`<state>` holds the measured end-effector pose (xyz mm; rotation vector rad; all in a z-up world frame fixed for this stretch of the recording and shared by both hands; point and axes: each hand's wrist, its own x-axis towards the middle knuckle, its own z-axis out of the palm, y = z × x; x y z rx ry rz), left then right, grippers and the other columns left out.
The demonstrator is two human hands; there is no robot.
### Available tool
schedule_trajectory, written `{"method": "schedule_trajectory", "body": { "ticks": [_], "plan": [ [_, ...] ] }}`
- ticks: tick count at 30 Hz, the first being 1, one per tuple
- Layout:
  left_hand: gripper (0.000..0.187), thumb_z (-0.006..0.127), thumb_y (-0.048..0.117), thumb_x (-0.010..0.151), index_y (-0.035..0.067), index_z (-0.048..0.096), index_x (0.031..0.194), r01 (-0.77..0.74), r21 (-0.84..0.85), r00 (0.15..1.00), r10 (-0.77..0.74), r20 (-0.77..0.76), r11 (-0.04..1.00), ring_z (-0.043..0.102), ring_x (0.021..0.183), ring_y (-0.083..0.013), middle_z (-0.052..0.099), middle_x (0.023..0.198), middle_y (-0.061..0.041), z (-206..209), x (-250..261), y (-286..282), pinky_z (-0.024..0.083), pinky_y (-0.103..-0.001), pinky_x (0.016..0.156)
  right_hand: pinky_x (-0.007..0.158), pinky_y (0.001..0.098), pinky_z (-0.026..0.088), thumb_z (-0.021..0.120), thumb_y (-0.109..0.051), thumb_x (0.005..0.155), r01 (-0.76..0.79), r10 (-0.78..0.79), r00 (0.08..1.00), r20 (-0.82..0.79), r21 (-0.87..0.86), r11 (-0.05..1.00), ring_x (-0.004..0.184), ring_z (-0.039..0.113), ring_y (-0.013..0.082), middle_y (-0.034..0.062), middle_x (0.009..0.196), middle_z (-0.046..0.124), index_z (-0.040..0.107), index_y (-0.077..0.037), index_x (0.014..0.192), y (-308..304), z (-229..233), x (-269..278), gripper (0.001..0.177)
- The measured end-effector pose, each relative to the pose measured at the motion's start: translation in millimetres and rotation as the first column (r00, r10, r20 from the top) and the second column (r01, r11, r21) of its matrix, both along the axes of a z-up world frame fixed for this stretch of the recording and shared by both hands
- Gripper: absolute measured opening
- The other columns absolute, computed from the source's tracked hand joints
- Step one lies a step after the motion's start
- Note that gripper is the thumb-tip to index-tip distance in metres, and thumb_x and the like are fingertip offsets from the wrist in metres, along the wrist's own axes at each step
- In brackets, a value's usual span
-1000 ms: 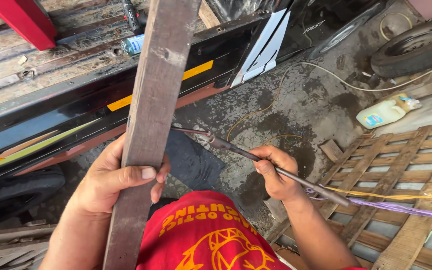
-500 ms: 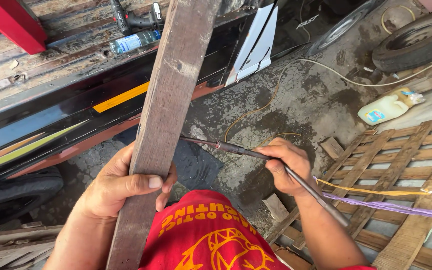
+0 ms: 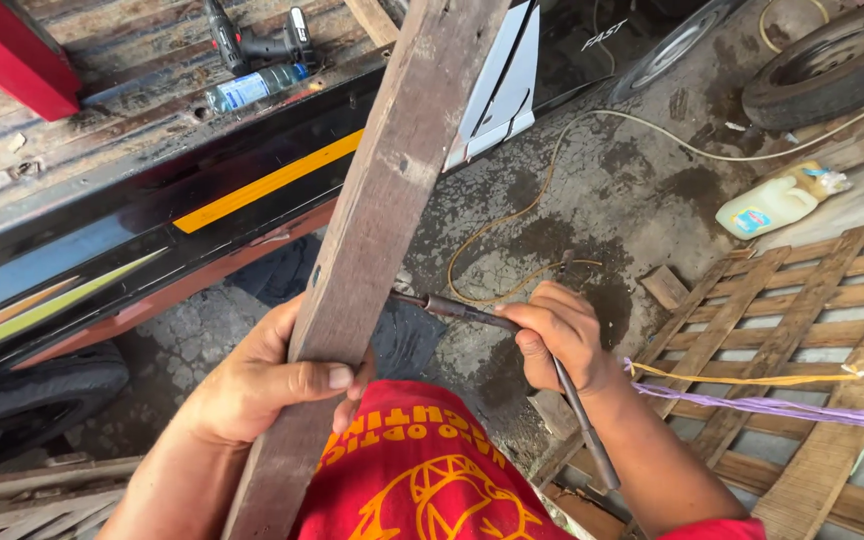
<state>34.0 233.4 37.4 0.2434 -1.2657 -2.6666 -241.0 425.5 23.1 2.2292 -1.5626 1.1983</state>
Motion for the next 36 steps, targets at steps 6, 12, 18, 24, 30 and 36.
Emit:
{"method": "schedule_trajectory", "body": {
  "ticks": [6, 12, 18, 24, 30, 36],
  "plan": [
    [0.044, 0.071, -0.001, 0.082, -0.001, 0.055, 0.124, 0.079, -0.178, 0.994, -0.063, 0.092, 0.981, 0.068, 0.068, -0.019, 0.067, 0.084, -0.011, 6, 6, 8, 0.061, -0.036, 0.065, 0.064, 0.0347, 0.034, 0.053, -0.032, 0.115, -0.523, -0.142, 0.203, 0.969, 0.23, 0.821, 0.071, 0.042, 0.0173, 0.0056, 0.081, 0.056, 0.072, 0.007, 0.11, 35, -88, -18, 0.044],
    [0.061, 0.065, -0.004, 0.081, 0.012, 0.052, 0.138, 0.1, -0.196, 0.982, -0.064, 0.18, 0.976, 0.066, 0.068, -0.015, 0.067, 0.085, -0.006, 12, -3, 22, 0.058, -0.032, 0.063, 0.057, 0.031, 0.04, 0.052, -0.027, 0.111, -0.607, -0.297, -0.496, 0.816, -0.081, 0.791, 0.066, 0.051, 0.0171, 0.0102, 0.085, 0.06, 0.058, -0.008, 0.14, 18, -95, -2, 0.034],
    [0.05, 0.072, 0.006, 0.078, -0.003, 0.053, 0.124, -0.17, 0.05, 0.985, 0.168, 0.037, 0.984, 0.066, 0.06, -0.0236, 0.066, 0.082, -0.017, -10, 14, -15, 0.055, -0.037, 0.055, 0.096, 0.0416, 0.055, 0.042, -0.002, 0.09, -0.27, 0.068, 0.176, 0.982, -0.019, 0.963, 0.11, 0.068, 0.0267, 0.0221, 0.138, 0.059, 0.007, -0.03, 0.163, 10, -37, 37, 0.085],
    [0.054, 0.073, 0.008, 0.077, -0.004, 0.052, 0.125, -0.135, 0.055, 0.991, 0.135, 0.002, 0.989, 0.065, 0.06, -0.0244, 0.064, 0.084, -0.02, 5, 21, -11, 0.055, -0.037, 0.054, 0.07, 0.0219, 0.053, 0.04, 0.019, 0.079, -0.13, -0.03, 0.913, 0.407, 0.359, 0.924, 0.135, 0.064, 0.0366, 0.0299, 0.158, 0.045, 0.028, 0.001, 0.158, 26, -9, 15, 0.082],
    [0.059, 0.069, 0.005, 0.073, -0.003, 0.052, 0.129, -0.128, 0.029, 0.991, 0.127, 0.043, 0.991, 0.065, 0.057, -0.0246, 0.064, 0.081, -0.018, 19, 15, -1, 0.056, -0.037, 0.052, 0.092, 0.0399, 0.056, 0.082, -0.019, 0.092, 0.205, -0.189, 0.953, -0.236, 0.045, 0.978, 0.098, 0.07, 0.0301, 0.0105, 0.11, 0.07, 0.055, 0.007, 0.143, 38, -12, -4, 0.063],
    [0.066, 0.069, 0.002, 0.072, -0.001, 0.05, 0.135, -0.012, 0.262, 1.0, 0.008, 0.016, 0.965, 0.064, 0.057, -0.0244, 0.063, 0.082, -0.019, -2, 4, 17, 0.055, -0.036, 0.053, 0.103, 0.0481, 0.057, 0.05, 0.006, 0.091, 0.029, -0.026, 0.999, 0.044, -0.047, 0.999, 0.115, 0.073, 0.0318, 0.0188, 0.124, 0.07, 0.065, -0.001, 0.128, 38, -44, 3, 0.04]
  ]
}}
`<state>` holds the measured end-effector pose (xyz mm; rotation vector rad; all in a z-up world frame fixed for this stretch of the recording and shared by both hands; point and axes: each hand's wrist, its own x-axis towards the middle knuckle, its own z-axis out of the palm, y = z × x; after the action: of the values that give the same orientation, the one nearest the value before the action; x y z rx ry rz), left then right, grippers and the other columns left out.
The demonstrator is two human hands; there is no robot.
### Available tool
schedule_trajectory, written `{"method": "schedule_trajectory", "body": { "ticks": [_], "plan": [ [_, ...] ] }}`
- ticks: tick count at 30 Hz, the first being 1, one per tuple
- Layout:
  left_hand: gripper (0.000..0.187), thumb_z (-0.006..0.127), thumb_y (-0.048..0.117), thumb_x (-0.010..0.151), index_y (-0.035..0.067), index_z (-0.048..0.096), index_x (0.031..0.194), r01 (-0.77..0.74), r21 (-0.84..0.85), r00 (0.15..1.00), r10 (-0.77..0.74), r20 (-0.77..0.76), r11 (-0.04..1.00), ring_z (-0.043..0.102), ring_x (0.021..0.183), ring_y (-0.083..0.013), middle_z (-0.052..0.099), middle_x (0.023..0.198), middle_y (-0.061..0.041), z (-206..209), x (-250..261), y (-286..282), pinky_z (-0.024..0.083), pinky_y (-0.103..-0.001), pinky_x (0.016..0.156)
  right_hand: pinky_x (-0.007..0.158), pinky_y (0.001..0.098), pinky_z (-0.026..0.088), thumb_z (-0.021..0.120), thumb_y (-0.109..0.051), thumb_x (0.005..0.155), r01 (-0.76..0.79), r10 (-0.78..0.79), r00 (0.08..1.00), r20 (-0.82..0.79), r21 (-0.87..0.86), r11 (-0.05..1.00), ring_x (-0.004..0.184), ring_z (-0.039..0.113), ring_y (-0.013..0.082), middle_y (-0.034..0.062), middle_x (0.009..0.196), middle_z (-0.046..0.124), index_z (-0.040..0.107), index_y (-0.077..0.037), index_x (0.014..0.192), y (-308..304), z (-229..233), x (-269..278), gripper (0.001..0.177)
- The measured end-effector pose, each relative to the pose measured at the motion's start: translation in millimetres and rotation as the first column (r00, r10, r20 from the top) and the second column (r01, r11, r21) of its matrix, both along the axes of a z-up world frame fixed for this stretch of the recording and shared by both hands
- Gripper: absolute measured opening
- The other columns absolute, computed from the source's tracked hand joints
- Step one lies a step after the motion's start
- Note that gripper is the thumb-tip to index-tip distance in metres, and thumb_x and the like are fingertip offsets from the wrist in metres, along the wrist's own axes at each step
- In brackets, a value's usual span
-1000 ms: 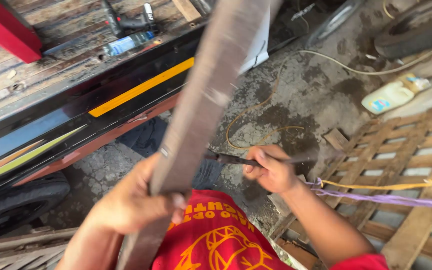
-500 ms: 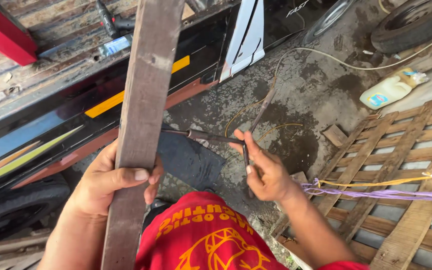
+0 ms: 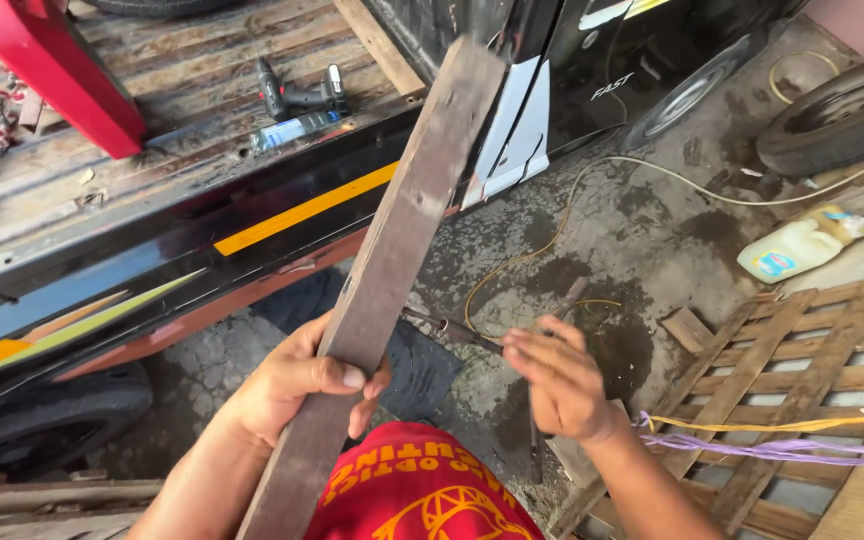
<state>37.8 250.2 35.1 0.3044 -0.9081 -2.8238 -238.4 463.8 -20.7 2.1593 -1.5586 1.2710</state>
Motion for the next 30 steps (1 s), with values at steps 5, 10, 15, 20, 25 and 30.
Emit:
{"method": "schedule_trajectory", "body": {
  "ticks": [5, 10, 15, 20, 25, 30],
  "plan": [
    [0.064, 0.069, 0.003, 0.075, -0.003, 0.047, 0.135, 0.005, 0.075, 0.997, 0.001, -0.076, 0.997, 0.064, 0.058, -0.0257, 0.061, 0.082, -0.019, -19, -3, -9, 0.054, -0.038, 0.051, 0.098, 0.0536, 0.048, 0.066, -0.013, 0.093, 0.143, -0.132, 0.911, -0.391, 0.0, 0.99, 0.109, 0.072, 0.0294, 0.011, 0.113, 0.075, 0.067, -0.004, 0.121, -5, 26, 3, 0.029],
    [0.065, 0.069, 0.004, 0.08, 0.0, 0.046, 0.14, 0.036, -0.109, 0.994, -0.047, -0.101, 0.993, 0.063, 0.059, -0.0238, 0.061, 0.08, -0.018, -24, -33, -34, 0.053, -0.036, 0.052, 0.088, 0.0486, 0.055, 0.068, -0.017, 0.091, 0.089, -0.113, 0.933, -0.342, -0.084, 0.992, 0.076, 0.061, 0.029, 0.0104, 0.082, 0.063, 0.067, 0.004, 0.12, -28, 25, -8, 0.036],
    [0.05, 0.073, 0.004, 0.088, 0.001, 0.054, 0.134, 0.109, -0.531, 0.965, -0.218, -0.147, 0.84, 0.065, 0.067, -0.0189, 0.065, 0.086, -0.01, -36, -48, -63, 0.056, -0.035, 0.062, 0.07, 0.0346, 0.05, 0.054, -0.017, 0.099, 0.031, -0.084, 0.953, 0.293, 0.183, 0.983, 0.075, 0.063, 0.0196, 0.0091, 0.084, 0.064, 0.069, 0.005, 0.118, -25, -14, -27, 0.032],
    [0.033, 0.075, 0.01, 0.092, 0.001, 0.063, 0.121, 0.162, -0.739, 0.954, -0.295, -0.051, 0.653, 0.068, 0.077, -0.017, 0.069, 0.092, -0.007, -52, -74, -77, 0.057, -0.034, 0.073, 0.054, 0.0293, 0.039, 0.059, -0.014, 0.104, -0.734, -0.266, -0.371, 0.89, -0.105, 0.671, 0.055, 0.045, 0.0107, -0.0028, 0.061, 0.046, 0.067, 0.011, 0.112, -22, -26, -62, 0.027],
    [0.035, 0.075, 0.023, 0.091, 0.003, 0.06, 0.115, -0.024, -0.643, 1.0, 0.025, -0.007, 0.766, 0.068, 0.082, -0.0157, 0.069, 0.091, -0.005, -80, -95, -58, 0.057, -0.033, 0.076, 0.056, 0.0284, 0.045, 0.061, -0.014, 0.102, -0.543, -0.318, -0.443, 0.838, 0.031, 0.839, 0.065, 0.056, 0.015, 0.0049, 0.074, 0.058, 0.062, -0.003, 0.131, -9, -8, -41, 0.03],
    [0.038, 0.076, 0.032, 0.095, -0.001, 0.061, 0.103, -0.149, -0.344, 0.986, 0.115, -0.117, 0.927, 0.064, 0.071, -0.0235, 0.064, 0.081, -0.011, -112, -108, -52, 0.055, -0.039, 0.066, 0.109, 0.0463, 0.053, 0.057, 0.006, 0.087, -0.271, 0.041, 0.039, 0.998, -0.029, 0.962, 0.126, 0.062, 0.0365, 0.0282, 0.143, 0.052, 0.002, -0.027, 0.163, 8, 25, -14, 0.099]
  ]
}}
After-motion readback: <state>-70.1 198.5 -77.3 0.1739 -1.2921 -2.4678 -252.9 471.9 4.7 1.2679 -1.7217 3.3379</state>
